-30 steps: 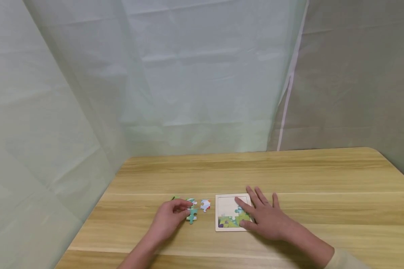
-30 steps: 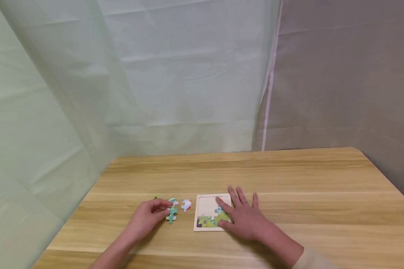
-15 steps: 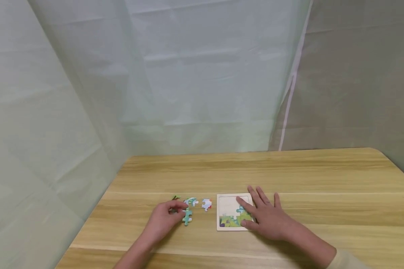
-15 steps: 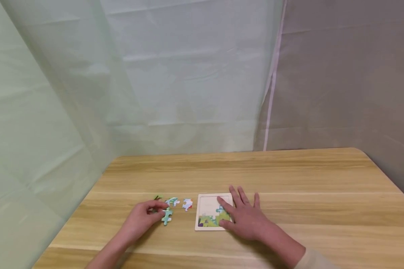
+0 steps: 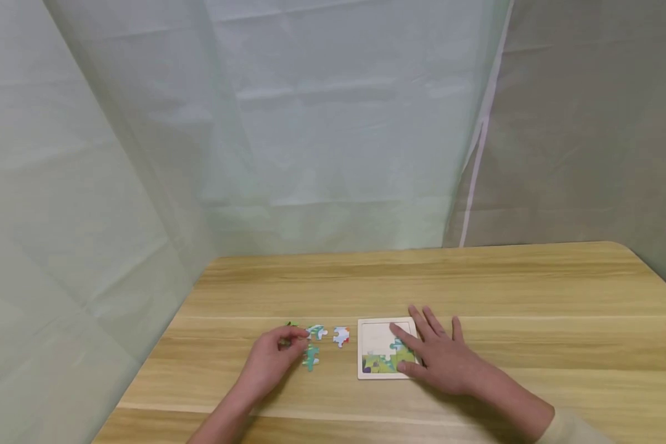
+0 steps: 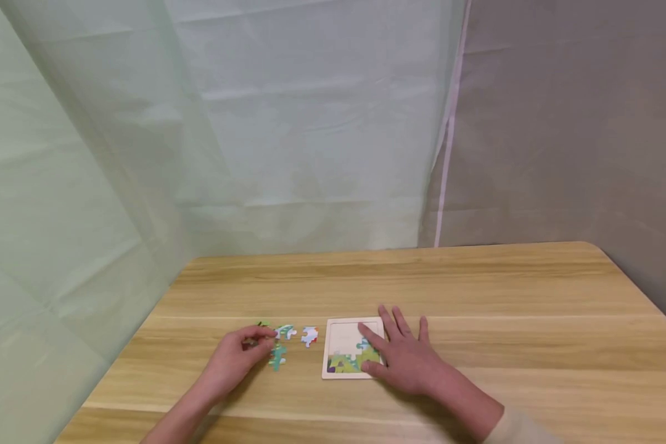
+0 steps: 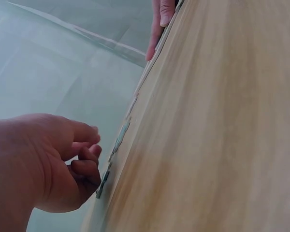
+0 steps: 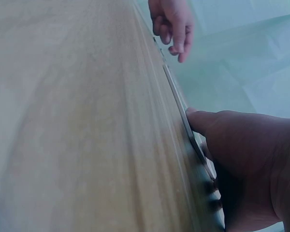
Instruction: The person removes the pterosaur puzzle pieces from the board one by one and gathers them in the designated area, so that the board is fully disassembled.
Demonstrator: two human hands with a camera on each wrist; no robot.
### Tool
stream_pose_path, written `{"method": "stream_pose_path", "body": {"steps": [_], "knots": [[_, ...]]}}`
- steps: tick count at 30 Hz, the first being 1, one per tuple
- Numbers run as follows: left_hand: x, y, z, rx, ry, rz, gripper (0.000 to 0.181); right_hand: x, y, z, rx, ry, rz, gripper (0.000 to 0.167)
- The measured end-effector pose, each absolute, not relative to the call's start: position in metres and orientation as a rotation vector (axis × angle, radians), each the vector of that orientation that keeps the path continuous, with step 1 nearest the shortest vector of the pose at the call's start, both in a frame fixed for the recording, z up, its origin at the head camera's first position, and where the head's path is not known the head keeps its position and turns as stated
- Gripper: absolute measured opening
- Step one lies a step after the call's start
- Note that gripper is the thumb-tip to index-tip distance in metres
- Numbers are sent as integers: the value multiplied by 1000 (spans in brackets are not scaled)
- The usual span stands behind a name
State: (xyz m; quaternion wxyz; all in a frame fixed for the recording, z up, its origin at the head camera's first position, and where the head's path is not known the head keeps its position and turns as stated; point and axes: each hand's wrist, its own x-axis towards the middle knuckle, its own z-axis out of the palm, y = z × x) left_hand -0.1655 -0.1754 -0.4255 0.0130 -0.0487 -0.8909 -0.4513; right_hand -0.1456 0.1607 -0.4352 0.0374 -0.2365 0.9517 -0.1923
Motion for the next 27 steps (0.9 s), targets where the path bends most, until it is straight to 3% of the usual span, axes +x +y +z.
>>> {"method": "stream_pose_path", "body": {"steps": [13,27], "knots": [[-166,-153,-423,-240,-2740,-1557,12,-147,162,-438,-633,2912,-666,95],[-169,-118,-422,-484,-2735,-1499,12,-146,161,-437,-605,2900,-642,95]]}}
